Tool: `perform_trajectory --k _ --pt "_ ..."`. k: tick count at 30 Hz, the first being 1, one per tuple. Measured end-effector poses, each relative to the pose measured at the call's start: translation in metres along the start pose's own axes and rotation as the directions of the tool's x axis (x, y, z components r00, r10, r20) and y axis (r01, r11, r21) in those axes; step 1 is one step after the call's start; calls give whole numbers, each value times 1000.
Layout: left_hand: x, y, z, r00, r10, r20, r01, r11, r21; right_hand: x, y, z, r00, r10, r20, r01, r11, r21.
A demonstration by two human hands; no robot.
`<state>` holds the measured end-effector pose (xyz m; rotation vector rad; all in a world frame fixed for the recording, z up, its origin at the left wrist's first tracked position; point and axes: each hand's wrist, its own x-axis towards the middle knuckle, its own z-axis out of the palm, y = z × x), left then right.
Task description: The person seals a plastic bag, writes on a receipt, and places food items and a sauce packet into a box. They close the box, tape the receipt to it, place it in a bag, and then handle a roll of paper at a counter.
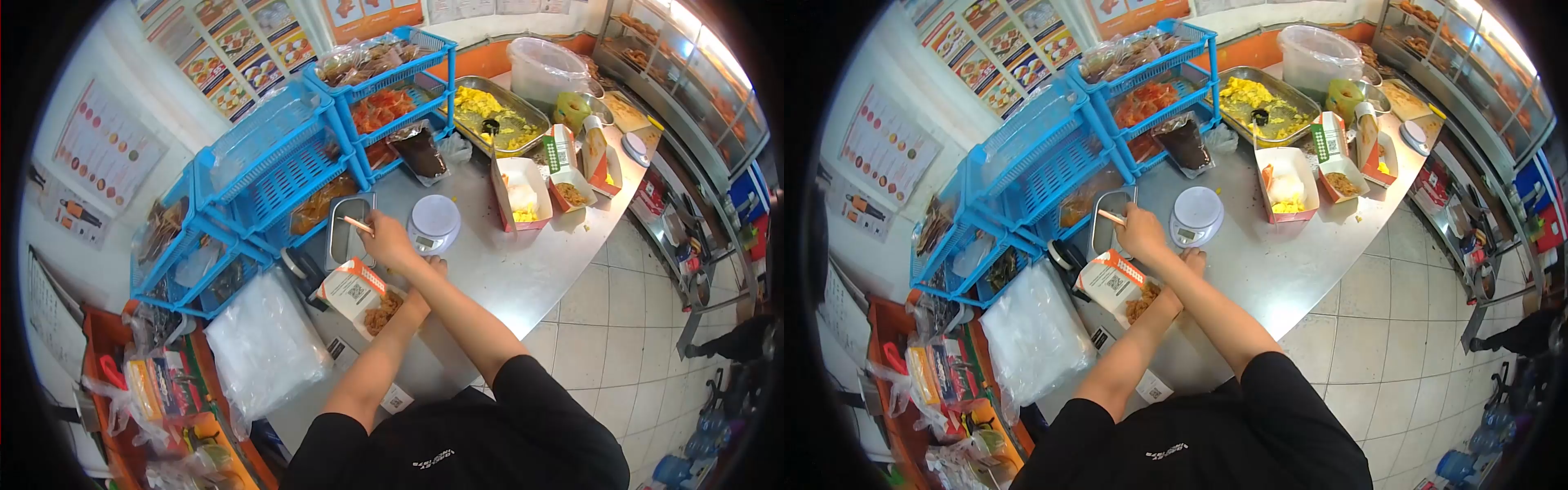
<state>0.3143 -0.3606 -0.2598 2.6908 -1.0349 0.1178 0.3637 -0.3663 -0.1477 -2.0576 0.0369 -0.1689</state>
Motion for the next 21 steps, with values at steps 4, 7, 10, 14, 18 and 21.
perform_trajectory --k 4,7,10,14,18,21 --pt "-1 -3 19 991 115 -74 -95 968 234 -36 -9 -71 843 -261 -471 262 963 -64" --pt "0 0 8 993 12 119 -30 988 155 -38 29 -128 749 -105 -654 147 989 11" --pt "1 4 -15 995 -97 35 102 971 -218 -40 57 -168 797 19 -603 56 993 106" --pt "3 -8 -12 987 -88 135 124 948 -292 -66 77 -175 851 95 -517 5 982 189" --pt "12 23 -34 989 -139 49 145 865 -480 -98 95 -172 728 85 -680 -64 996 56" --pt "21 55 2 941 209 -267 -300 880 -368 -99 111 -175 613 78 -786 -88 996 30"
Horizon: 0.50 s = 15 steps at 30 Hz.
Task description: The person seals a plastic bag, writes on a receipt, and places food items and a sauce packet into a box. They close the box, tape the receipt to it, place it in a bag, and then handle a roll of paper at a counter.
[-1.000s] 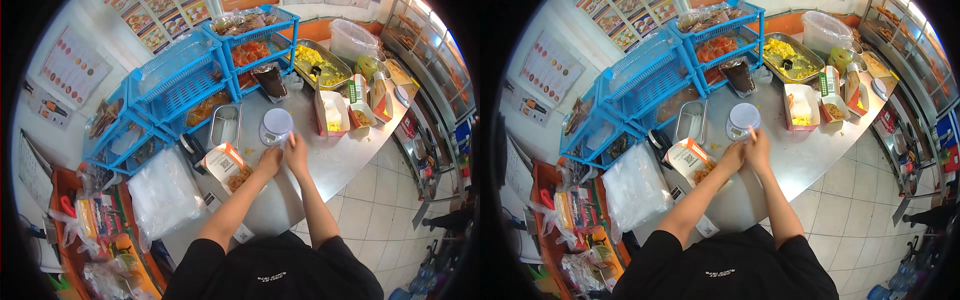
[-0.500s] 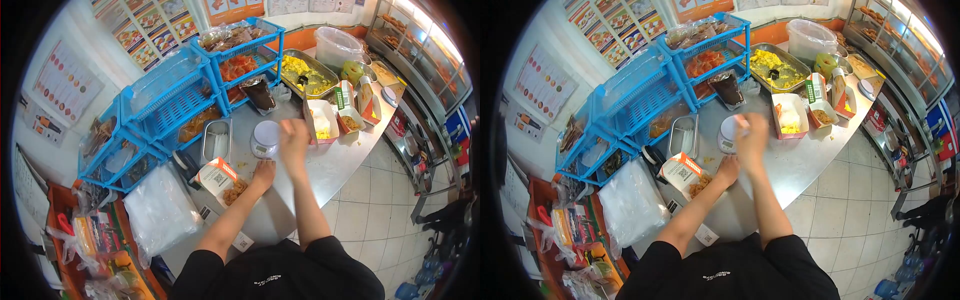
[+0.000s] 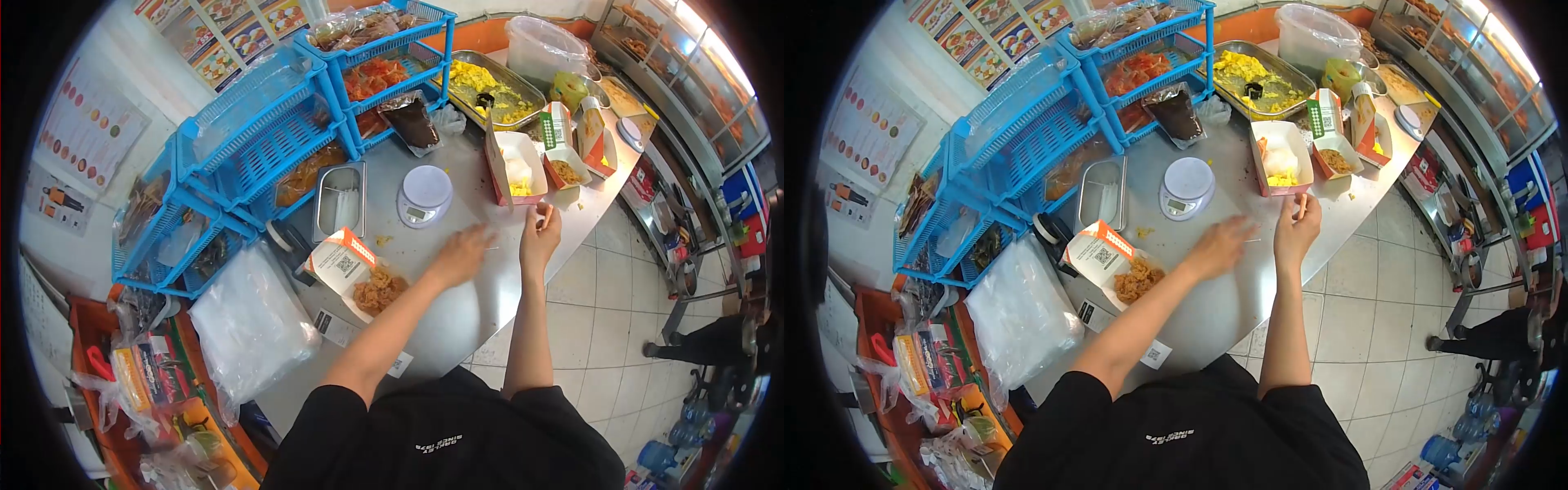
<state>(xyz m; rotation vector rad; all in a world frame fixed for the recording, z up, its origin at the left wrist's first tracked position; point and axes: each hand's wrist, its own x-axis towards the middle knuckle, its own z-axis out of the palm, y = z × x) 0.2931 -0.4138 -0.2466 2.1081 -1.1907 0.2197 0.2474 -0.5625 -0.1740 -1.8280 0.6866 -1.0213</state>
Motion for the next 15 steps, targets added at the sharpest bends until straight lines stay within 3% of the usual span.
perform_trajectory --k 2,3,4,6,7,8,10,12,13,15 --pt "-11 14 23 954 209 214 -237 965 114 12 -1 5 955 -297 -13 289 937 -198" --pt "-14 16 27 954 218 208 -244 963 113 19 6 11 901 -434 10 419 865 -276" --pt "-19 17 28 967 185 175 -209 969 129 25 11 16 898 -439 7 424 862 -278" --pt "-25 9 23 979 143 148 -165 976 144 30 21 26 916 -251 314 338 904 -261" --pt "-27 0 17 975 49 217 -78 989 125 32 13 25 915 -79 397 241 894 -378" --pt "-28 -10 9 957 -44 287 12 993 113 29 9 25 911 -71 406 237 896 -375" --pt "-26 -15 -16 962 -33 270 7 995 97 23 9 20 902 -269 338 393 836 -383" --pt "-17 -5 -52 961 -251 117 250 968 19 13 3 10 908 -243 340 370 846 -384" --pt "-17 -10 -54 961 -252 116 251 968 22 5 0 4 915 -217 341 346 857 -383" --pt "-22 -17 -52 914 -403 41 391 906 161 -11 -2 -5 915 -206 347 334 869 -366"
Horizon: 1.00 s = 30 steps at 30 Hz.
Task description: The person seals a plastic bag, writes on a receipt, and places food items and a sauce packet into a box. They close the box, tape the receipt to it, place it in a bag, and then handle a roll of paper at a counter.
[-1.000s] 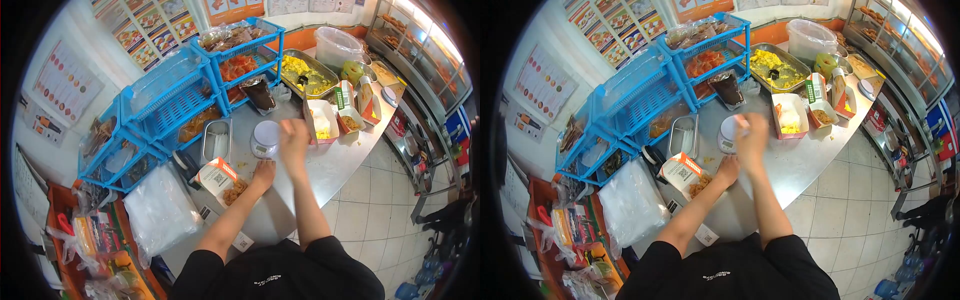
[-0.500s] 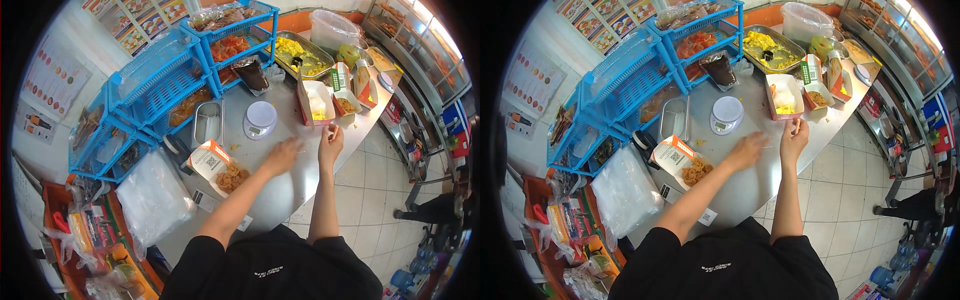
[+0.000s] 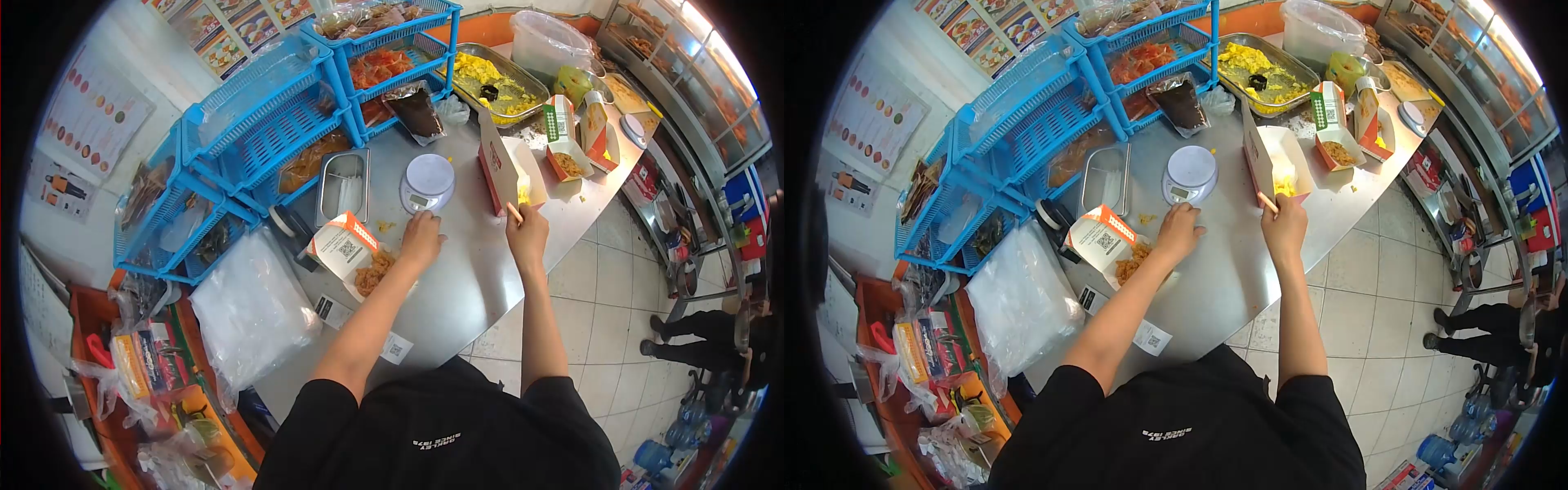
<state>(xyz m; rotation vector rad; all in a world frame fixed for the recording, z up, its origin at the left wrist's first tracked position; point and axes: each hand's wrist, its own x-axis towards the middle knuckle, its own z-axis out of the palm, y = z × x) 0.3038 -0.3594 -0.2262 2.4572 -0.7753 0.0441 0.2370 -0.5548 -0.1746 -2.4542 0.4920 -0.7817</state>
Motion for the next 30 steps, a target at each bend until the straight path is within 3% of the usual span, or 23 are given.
perform_trajectory --k 6,10,13,15,18,19,21,25,28,30 --pt "-4 8 17 993 -59 104 66 996 -62 -37 -13 -11 998 43 48 -49 991 126" --pt "-7 14 39 998 -54 29 58 986 -159 -46 -15 -10 997 60 53 -69 980 189" --pt "-11 20 43 997 -37 66 42 996 -80 -48 -18 -14 996 66 62 -77 978 195" --pt "-17 27 44 996 85 -21 -82 992 95 -50 -21 -13 995 63 77 -77 976 204" --pt "-17 22 64 991 119 -67 -106 979 172 -55 -25 -7 998 7 55 -19 977 212" --pt "-14 19 56 991 103 -88 -85 979 186 -56 -28 -8 996 32 78 -49 973 224" --pt "-4 15 38 963 71 -260 -79 997 -19 -54 -31 -9 994 25 104 -50 968 248" --pt "35 9 -90 818 -228 -528 58 946 -319 -60 -44 -10 983 45 181 -100 944 313" --pt "58 -48 -130 776 -236 -585 163 971 -176 -67 -56 -4 982 -109 156 50 938 344" --pt "67 -85 -126 854 -305 -421 320 947 -38 -76 -61 3 970 -50 237 -36 938 345"
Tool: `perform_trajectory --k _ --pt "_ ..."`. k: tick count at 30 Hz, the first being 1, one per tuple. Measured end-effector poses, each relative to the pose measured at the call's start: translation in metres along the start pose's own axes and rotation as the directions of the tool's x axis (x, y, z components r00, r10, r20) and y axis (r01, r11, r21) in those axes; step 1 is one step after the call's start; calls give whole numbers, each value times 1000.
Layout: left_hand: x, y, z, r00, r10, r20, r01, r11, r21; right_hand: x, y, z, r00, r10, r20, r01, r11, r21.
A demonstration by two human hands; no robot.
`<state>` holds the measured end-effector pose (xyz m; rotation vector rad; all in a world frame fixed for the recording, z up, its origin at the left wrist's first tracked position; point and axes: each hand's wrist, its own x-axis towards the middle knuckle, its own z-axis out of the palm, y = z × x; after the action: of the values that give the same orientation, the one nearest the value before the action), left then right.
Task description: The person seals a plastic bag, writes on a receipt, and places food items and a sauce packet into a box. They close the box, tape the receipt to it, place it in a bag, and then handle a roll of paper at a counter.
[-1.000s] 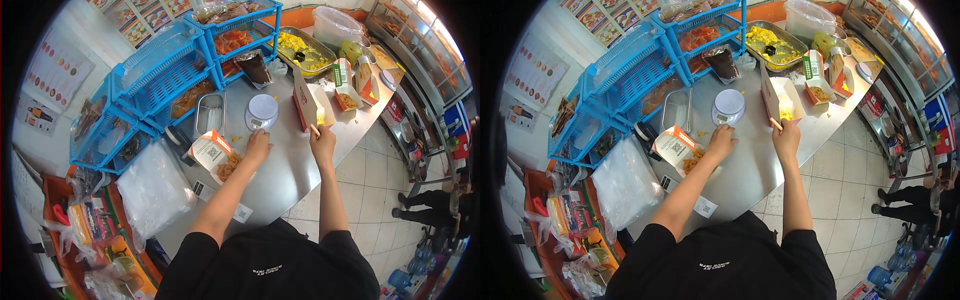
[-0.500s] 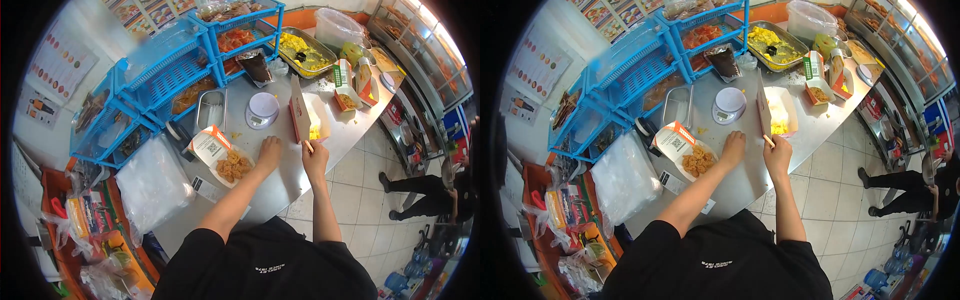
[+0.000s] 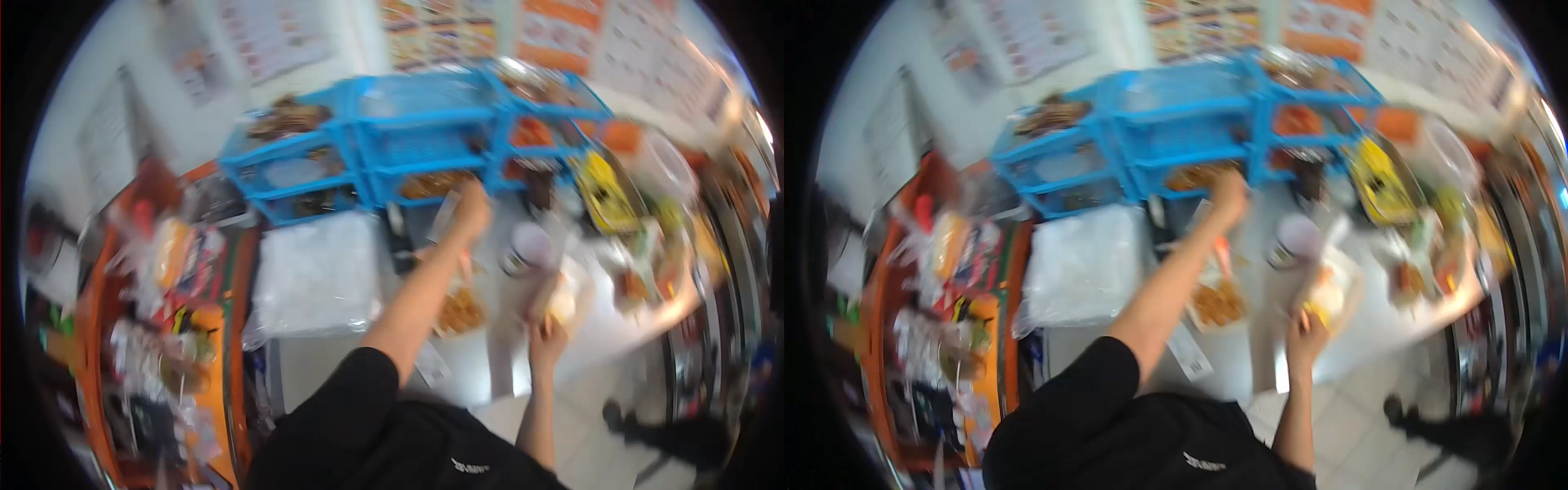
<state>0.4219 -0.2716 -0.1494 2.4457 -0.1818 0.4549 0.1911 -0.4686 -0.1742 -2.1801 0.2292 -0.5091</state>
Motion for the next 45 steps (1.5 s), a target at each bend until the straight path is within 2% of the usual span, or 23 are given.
perform_trajectory --k 3,4,5,6,7,8,13,15,17,18,19,20,21,23,25,26,28,29,31,33,34,38,45 --pt "-2 -21 25 980 -161 115 153 985 74 -11 13 23 994 -31 102 -2 951 310" --pt "1 -13 24 940 -315 132 337 920 -203 -6 24 26 968 -32 251 12 997 83" --pt "5 -7 27 873 -465 145 469 721 -511 -9 31 50 975 -35 217 -66 894 443" --pt "12 -4 34 786 -599 155 499 465 -732 -6 31 60 982 -82 169 -18 853 521" --pt "-13 1 12 910 -35 -413 -94 952 -290 -15 -43 14 954 -242 174 229 969 93" --pt "-26 19 -31 959 -128 -254 29 932 -362 -12 -34 25 959 -86 271 9 962 272" --pt "-100 33 -111 927 105 -361 -252 887 -388 -23 -86 30 860 -227 457 69 939 336" --pt "-150 32 -169 944 23 -328 -165 896 -413 -31 -98 37 780 -300 550 94 924 371" --pt "-200 2 -206 849 47 -527 -161 971 -174 -42 -104 47 661 -374 650 121 908 400" --pt "-230 -11 -229 850 -165 -501 13 956 -292 -48 -107 54 583 -414 699 139 899 416" --pt "-257 -51 -229 764 -168 -623 115 986 -124 -55 -110 60 499 -445 744 150 890 431" --pt "-295 -65 -251 736 -297 -608 236 955 -181 -66 -114 67 411 -468 782 151 881 448" --pt "-328 -62 -276 653 -531 -539 530 830 -176 -81 -140 63 350 -475 808 75 874 481" --pt "-391 -79 -292 585 -496 -641 691 719 75 -107 -186 59 178 -486 856 -171 841 513" --pt "-425 -76 -300 368 -247 -897 501 865 -32 -122 -193 80 151 -631 761 -60 763 644" --pt "-440 -73 -302 351 -242 -904 510 860 -32 -130 -196 91 126 -746 654 43 663 748" --pt "-461 -68 -307 248 -606 -756 468 758 -454 -143 -207 103 127 -755 643 71 654 753" --pt "-471 -73 -309 232 -605 -762 467 756 -458 -150 -212 111 146 -756 639 97 653 751" --pt "-487 -83 -320 363 -604 -709 732 656 -184 -166 -223 124 123 -732 670 77 680 729" --pt "-501 -95 -337 441 -657 -611 826 564 -10 -187 -242 134 88 -567 819 -88 815 573" --pt "-506 -101 -348 428 -478 -767 769 639 31 -201 -250 144 75 -571 817 -78 814 576" --pt "-553 -151 -398 262 -332 -906 702 710 -58 -269 -266 208 -78 -671 738 104 730 675" --pt "-652 -248 -491 -35 -216 -976 650 736 -187 -401 -318 308 -226 -556 800 403 695 596"
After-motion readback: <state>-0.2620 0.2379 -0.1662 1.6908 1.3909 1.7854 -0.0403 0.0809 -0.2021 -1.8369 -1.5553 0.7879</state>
